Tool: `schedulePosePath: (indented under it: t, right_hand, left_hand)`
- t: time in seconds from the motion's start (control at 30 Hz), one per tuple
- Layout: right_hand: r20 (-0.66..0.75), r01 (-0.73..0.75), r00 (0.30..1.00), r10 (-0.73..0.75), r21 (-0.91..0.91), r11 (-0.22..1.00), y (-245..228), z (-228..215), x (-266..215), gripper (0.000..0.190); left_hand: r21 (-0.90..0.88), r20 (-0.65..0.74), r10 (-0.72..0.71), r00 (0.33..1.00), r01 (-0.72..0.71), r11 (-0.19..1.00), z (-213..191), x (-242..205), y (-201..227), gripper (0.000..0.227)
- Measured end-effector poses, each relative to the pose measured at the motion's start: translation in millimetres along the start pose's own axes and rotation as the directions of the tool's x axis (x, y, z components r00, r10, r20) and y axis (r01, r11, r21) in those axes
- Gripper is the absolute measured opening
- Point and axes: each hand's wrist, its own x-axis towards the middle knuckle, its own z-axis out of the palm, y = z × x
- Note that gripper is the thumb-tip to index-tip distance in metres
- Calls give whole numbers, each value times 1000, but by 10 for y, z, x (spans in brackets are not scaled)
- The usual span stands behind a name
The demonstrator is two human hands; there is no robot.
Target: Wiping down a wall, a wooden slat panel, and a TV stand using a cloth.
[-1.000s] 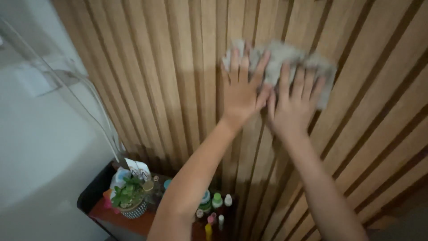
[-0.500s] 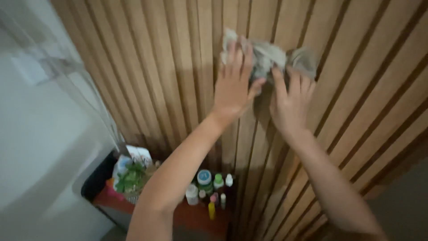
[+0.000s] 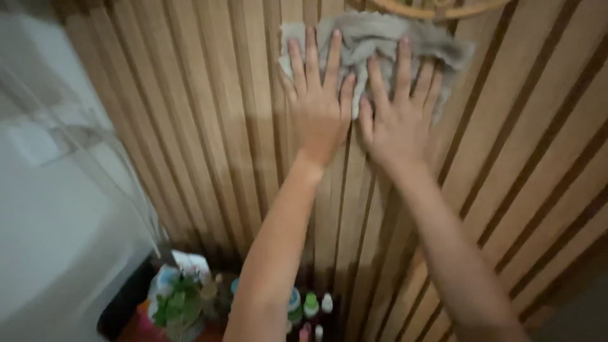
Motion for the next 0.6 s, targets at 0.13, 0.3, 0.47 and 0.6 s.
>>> schedulePosePath:
  t: [0.13, 0.3, 0.47, 0.6]
  right_hand:
    - [-3, 11, 1000, -11, -91, 996, -111, 42, -24, 55]
    - [31, -3, 1000, 3, -17, 1000, -143, 52, -160, 58]
    - [17, 5, 1000, -5, 4, 1000, -221, 32, -421, 59]
    - [64, 4, 998, -7, 51, 999, -235, -54, -493, 60]
  left_hand:
    - [109, 100, -52, 994, 41, 993, -94, 0, -18, 56]
    - [95, 170, -99, 981, 84, 992, -111, -208, -54, 62]
    - [147, 204, -82, 976, 53, 988, -105, -484, -144, 66]
    - [159, 218, -70, 973, 35, 987, -197, -494, -141, 68]
